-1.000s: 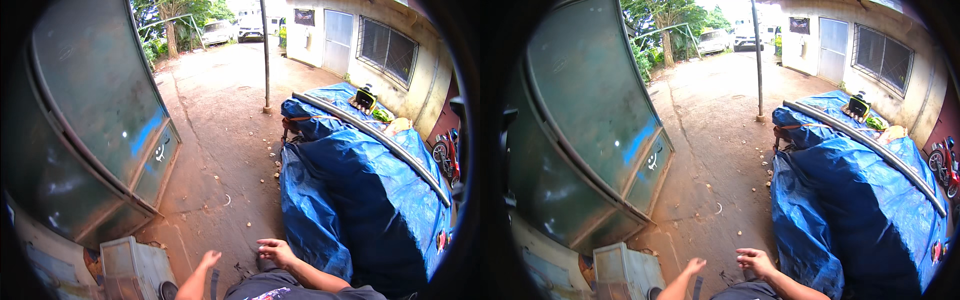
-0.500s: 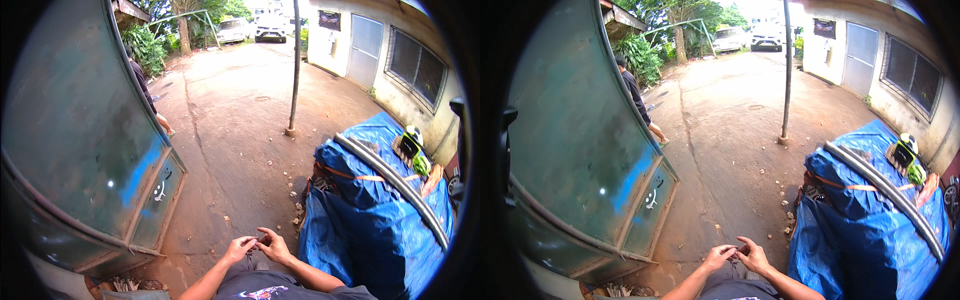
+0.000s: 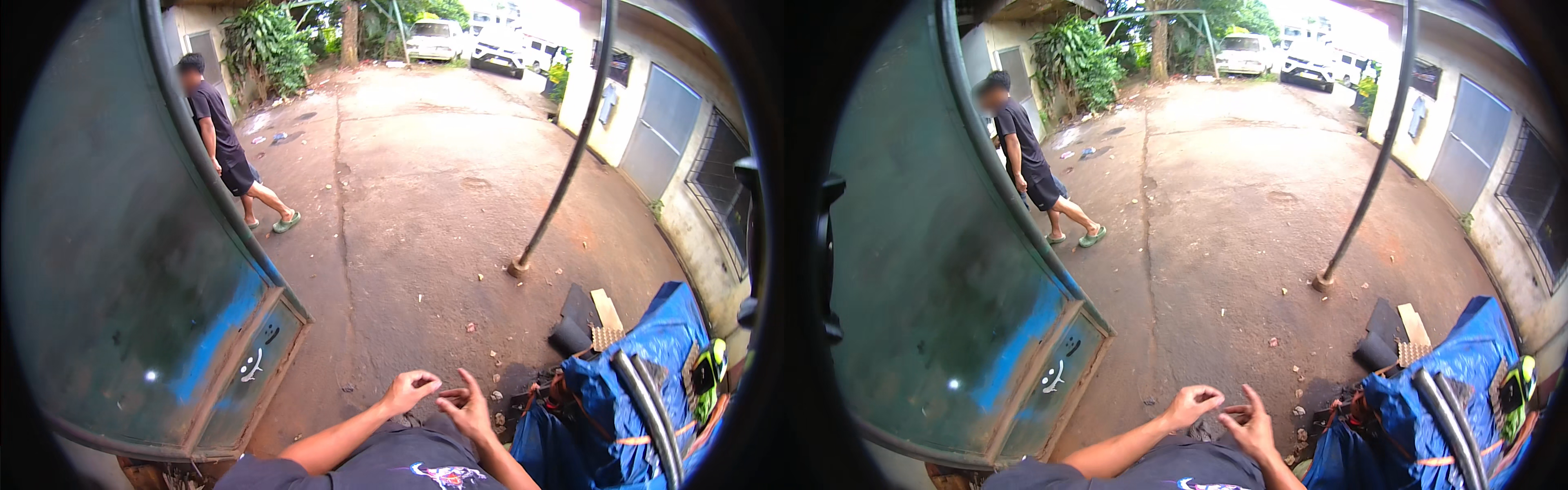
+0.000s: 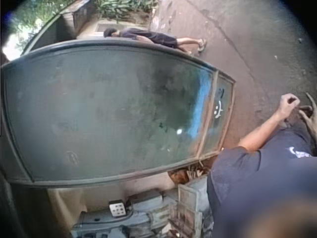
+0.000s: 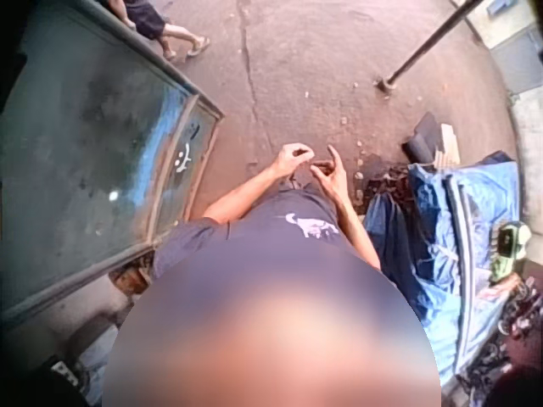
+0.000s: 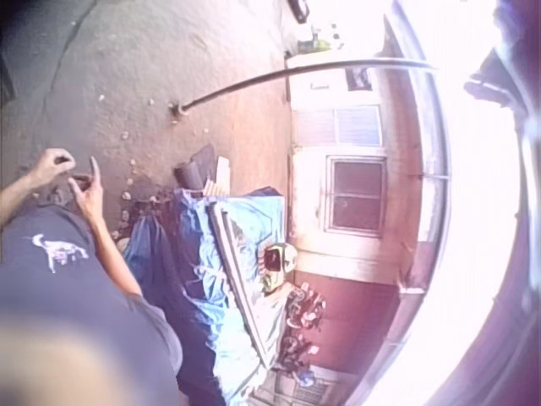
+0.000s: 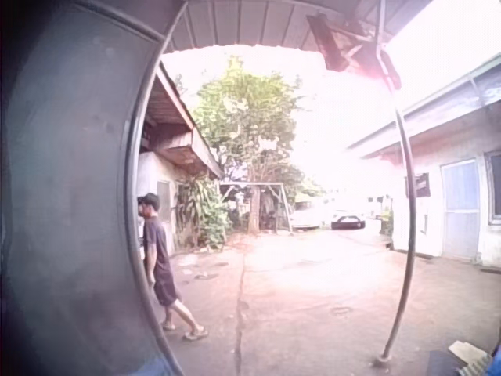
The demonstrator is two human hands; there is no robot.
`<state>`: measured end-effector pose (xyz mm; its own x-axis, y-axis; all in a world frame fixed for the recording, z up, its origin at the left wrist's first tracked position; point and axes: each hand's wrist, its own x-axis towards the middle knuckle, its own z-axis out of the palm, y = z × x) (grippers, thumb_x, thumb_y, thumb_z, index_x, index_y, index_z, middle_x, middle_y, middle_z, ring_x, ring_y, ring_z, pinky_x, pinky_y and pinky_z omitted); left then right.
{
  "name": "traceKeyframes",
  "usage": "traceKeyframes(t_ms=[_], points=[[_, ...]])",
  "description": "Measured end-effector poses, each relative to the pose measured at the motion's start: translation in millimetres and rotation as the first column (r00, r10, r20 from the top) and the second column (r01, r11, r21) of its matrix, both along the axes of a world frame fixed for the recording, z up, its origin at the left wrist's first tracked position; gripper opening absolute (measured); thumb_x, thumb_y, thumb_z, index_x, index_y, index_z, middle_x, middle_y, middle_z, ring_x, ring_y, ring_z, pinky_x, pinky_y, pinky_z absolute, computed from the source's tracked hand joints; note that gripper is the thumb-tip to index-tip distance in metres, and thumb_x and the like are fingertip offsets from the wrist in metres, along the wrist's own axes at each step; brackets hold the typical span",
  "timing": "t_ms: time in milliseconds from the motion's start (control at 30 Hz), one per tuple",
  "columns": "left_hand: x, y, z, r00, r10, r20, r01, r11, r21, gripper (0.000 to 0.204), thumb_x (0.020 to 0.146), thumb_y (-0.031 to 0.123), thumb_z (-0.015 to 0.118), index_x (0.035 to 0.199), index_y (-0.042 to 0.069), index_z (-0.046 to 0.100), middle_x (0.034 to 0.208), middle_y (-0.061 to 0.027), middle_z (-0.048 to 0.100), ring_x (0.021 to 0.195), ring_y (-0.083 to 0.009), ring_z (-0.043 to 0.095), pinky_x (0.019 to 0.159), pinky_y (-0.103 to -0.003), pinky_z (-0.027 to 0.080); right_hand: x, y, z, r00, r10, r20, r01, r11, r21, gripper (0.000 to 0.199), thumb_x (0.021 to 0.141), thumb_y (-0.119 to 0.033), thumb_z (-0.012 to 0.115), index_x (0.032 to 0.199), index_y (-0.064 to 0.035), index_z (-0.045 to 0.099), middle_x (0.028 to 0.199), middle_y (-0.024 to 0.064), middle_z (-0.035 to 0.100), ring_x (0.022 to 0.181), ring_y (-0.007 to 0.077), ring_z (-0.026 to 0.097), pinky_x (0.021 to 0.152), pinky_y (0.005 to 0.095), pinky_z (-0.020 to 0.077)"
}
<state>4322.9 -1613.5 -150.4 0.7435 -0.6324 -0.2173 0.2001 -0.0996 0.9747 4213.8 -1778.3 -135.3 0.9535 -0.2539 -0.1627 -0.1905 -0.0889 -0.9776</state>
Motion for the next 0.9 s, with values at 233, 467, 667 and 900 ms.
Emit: traceKeyframes(t_ms=[233,467,667,900], points=[[226.5,-70.4,15.4,0.987,-0.017,-0.163,-0.027,0.965,-0.261,0.022,0.095,0.016,0.068,0.108,-0.001,0.067,0.092,-0.0062,0.070,0.080,-0.0113,0.065,0.073,-0.026,0.054,182.6,-99.1,-33.1,0.950,-0.222,-0.221,0.253,0.959,0.124,0.050,0.090,-0.012,0.071,0.133,0.0049,0.050,0.100,0.0194,0.070,0.071,0.0190,0.070,0.059,0.0269,0.0552],[420.6,-88.7,-0.1,0.932,0.160,-0.325,-0.268,0.908,-0.322,0.026,0.096,0.021,0.067,0.113,0.001,0.066,0.097,-0.0051,0.070,0.083,-0.0128,0.067,0.073,-0.027,0.055,477.4,-142.7,-33.9,0.904,0.301,-0.303,-0.315,0.949,0.003,0.051,0.089,-0.022,0.074,0.130,0.0040,0.057,0.104,0.0169,0.071,0.082,0.0190,0.071,0.066,0.0301,0.0559],[543.3,-47.9,-9.9,0.773,0.408,-0.486,-0.557,0.803,-0.212,0.028,0.096,0.016,0.066,0.116,-0.003,0.060,0.103,-0.0103,0.068,0.092,-0.0182,0.068,0.076,-0.028,0.057,754.9,-115.4,-14.4,0.737,0.634,-0.236,-0.675,0.713,-0.191,0.056,0.089,-0.035,0.073,0.129,0.0015,0.059,0.114,0.0207,0.070,0.089,0.0236,0.072,0.077,0.0346,0.0568],[698.8,-3.4,-52.1,0.690,0.525,-0.499,-0.690,0.685,-0.234,0.024,0.095,0.017,0.069,0.110,-0.001,0.063,0.098,-0.0084,0.068,0.088,-0.0162,0.068,0.076,-0.028,0.057,978.5,-38.6,-103.5,0.609,0.751,-0.256,-0.768,0.476,-0.429,0.058,0.087,-0.043,0.073,0.125,0.0005,0.064,0.114,0.0200,0.070,0.101,0.0264,0.069,0.086,0.0372,0.0546]])
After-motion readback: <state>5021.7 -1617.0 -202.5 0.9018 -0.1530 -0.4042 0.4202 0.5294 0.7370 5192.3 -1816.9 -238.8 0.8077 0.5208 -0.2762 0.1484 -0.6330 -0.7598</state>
